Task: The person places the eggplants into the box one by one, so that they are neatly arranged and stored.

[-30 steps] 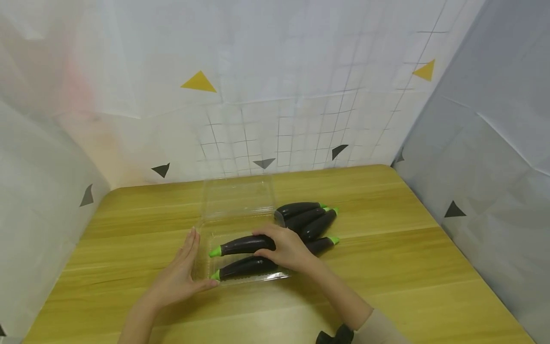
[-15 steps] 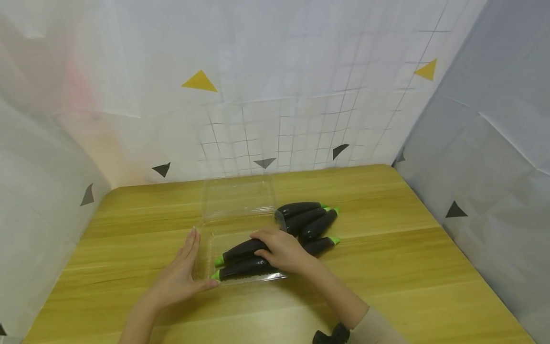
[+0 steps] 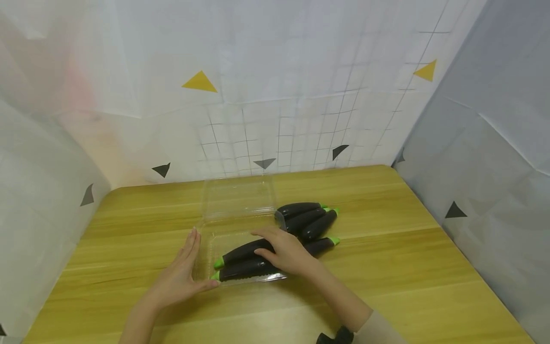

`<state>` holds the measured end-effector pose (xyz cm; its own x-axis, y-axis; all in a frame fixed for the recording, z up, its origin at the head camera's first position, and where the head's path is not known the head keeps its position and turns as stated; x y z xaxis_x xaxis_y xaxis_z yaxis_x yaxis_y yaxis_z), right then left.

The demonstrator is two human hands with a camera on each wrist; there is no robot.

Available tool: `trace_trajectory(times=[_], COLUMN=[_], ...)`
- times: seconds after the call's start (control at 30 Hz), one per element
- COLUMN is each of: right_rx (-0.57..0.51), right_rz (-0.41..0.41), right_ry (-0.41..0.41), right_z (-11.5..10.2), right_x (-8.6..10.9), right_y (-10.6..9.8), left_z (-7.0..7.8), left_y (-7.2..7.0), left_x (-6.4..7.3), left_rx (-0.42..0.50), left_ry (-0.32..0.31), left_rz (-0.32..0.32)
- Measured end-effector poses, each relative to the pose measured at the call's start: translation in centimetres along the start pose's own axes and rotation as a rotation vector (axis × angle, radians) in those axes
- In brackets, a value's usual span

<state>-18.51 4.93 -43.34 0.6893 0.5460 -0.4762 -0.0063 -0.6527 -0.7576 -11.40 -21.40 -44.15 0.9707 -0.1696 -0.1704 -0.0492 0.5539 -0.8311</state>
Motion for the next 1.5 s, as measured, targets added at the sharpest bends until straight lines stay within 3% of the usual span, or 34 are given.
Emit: trace_trajectory(times=[0.23, 0.37, 0.53, 0.87, 1.5], right_rx=[-0.251, -0.322, -0.347, -0.343, -0.325], right_rz=[0.18, 0.242, 0.294, 0.325, 0.357], right_ry=[0.036, 0.026, 0.024, 0.005, -0.014], right_z=[1.2, 1.8, 1.9, -0.7, 0.9], right_x=[0.7, 1.2, 1.7, 2.0, 3.1], right_y=[-1.2, -1.9, -2.7, -6.2, -8.8], left_z=[0.1, 0.1, 0.1, 0.2, 0.3], left_y=[0.0, 0.1, 0.0, 0.0, -0.1], left_x=[0.0, 0.0, 0.0, 0.0, 0.1], left_rx=[0.012, 0.021, 0.026, 0.037, 0.038], left_ry=[0.0, -0.001, -0.006, -0.007, -0.029], left_rz=[-0.007, -0.002, -0.005, -0.011, -0.024])
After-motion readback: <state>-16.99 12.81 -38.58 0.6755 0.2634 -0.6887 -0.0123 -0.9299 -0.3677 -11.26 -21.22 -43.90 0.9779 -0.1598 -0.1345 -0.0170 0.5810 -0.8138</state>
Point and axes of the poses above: each hand's wrist, its own x-axis away from the middle knuckle, its own y-axis out of the palm, z = x × y, the point moved 3 cm from there along -x, towards the middle knuckle, and after that the axes turned 12 degrees about z, right-handed, at the moved point
